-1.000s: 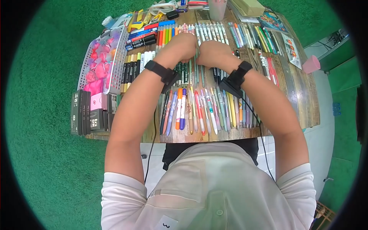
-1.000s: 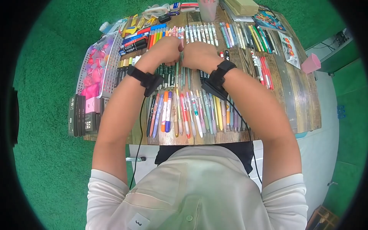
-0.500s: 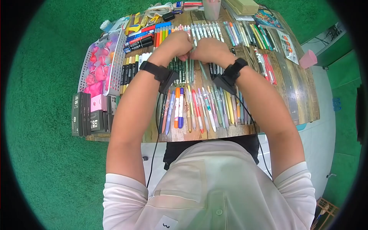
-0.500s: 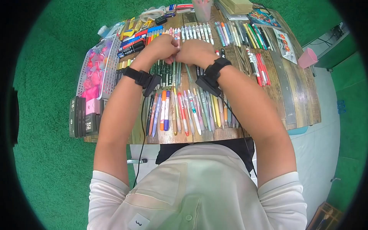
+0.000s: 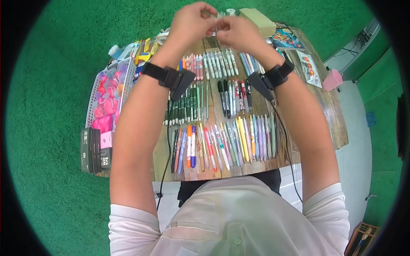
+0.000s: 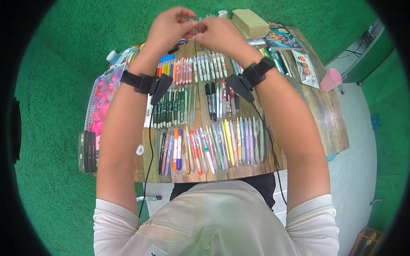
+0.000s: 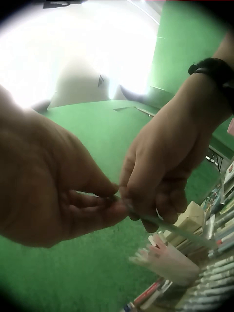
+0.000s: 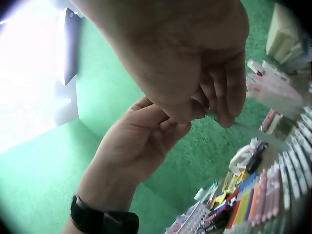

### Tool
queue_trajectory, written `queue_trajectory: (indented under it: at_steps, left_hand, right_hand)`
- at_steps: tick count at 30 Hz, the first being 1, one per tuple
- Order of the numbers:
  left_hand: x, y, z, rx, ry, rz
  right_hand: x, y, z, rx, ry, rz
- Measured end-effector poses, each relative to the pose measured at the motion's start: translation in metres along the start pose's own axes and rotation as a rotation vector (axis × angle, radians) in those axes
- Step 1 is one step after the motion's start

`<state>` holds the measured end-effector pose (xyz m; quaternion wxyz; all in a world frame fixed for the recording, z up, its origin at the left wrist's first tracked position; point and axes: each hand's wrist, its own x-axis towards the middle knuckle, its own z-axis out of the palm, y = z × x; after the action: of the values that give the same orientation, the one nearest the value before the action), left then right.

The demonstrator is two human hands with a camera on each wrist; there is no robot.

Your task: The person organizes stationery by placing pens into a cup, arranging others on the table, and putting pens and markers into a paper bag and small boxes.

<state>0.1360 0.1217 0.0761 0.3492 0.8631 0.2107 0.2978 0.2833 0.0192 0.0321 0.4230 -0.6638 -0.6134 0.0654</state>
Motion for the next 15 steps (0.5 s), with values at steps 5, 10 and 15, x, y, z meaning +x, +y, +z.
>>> queue_trajectory:
  at_steps: [5, 10, 15]
  left_hand:
    - [0.045, 0.051, -0.004, 0.176, 0.197, 0.188]
    - [0.090, 0.038, 0.004, 0.177, 0.195, 0.190]
    - [0.124, -0.027, 0.025, 0.105, 0.077, 0.141]
  right_hand:
    - [0.049, -0.015, -0.047, -0.178, 0.215, -0.106]
    - [0.098, 0.022, -0.049, -0.283, 0.210, -0.097]
    - [0.111, 0.071, -0.035, -0.415, 0.094, -0.122]
